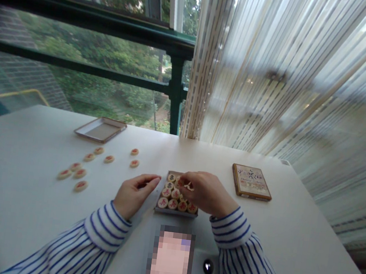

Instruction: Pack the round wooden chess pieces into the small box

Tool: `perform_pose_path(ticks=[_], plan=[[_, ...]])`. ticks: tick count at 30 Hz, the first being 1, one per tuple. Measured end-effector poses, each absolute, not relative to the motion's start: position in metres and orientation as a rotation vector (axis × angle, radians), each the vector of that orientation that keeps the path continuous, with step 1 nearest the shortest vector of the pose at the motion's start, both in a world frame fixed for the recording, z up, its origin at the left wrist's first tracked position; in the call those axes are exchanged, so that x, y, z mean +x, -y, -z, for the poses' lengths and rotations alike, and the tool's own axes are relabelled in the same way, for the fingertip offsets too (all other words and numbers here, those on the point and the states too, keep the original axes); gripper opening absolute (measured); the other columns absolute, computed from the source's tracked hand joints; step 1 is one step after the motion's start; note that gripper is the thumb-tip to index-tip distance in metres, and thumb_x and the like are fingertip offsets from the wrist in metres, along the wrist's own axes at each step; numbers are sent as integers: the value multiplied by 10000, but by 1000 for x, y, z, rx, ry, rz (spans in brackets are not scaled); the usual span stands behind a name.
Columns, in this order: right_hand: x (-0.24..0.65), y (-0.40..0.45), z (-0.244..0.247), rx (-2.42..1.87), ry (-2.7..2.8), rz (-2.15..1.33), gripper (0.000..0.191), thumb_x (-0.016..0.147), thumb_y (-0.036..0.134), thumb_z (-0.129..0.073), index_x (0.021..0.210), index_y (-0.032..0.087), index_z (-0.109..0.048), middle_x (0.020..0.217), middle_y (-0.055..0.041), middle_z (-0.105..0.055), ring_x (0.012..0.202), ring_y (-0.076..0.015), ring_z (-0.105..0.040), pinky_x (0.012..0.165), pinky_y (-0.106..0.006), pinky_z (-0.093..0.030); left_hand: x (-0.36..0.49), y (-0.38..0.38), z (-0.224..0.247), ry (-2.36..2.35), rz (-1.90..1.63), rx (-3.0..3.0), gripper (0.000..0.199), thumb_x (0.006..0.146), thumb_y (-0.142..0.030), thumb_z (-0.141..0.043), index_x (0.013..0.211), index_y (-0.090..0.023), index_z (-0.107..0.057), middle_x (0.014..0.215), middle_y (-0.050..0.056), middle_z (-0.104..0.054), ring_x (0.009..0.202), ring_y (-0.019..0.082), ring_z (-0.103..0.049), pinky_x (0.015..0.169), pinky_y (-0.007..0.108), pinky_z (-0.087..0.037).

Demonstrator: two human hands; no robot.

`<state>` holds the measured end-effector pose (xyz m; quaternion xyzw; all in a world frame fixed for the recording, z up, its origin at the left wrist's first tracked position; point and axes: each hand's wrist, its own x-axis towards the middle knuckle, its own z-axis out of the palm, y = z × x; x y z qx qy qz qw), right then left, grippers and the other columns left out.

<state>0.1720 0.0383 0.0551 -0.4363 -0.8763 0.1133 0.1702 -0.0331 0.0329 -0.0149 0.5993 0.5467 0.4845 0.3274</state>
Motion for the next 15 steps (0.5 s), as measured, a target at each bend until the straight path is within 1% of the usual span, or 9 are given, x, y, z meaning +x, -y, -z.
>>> perform_pose_path(ticks=[6, 12, 15], plan=[[178, -39, -54, -1293, 2529, -336, 151, 747, 302, -562, 842, 229, -655, 727, -10, -655, 646, -118, -571, 603, -224, -365, -34, -34, 19, -1426, -1233, 1553, 306, 693, -406, -569, 860, -175, -680, 817, 52, -698, 729, 176, -629, 678, 283, -508], [180, -41, -54, -1316, 2578, -301, 140, 753, 292, -545, 811, 227, -655, 725, -11, -652, 623, -117, -553, 574, -224, -346, -34, -34, 20, -1438, -1218, 1562, 291, 694, -395, -572, 861, -182, -678, 823, 48, -699, 706, 171, -630, 618, 259, -505], [180, -41, -53, -1319, 2605, -295, 141, 752, 299, -546, 796, 223, -657, 712, -12, -648, 619, -118, -548, 562, -225, -338, -34, -34, 20, -1442, -1204, 1571, 300, 700, -395, -565, 875, -177, -674, 822, 51, -698, 698, 171, -629, 613, 262, -503]])
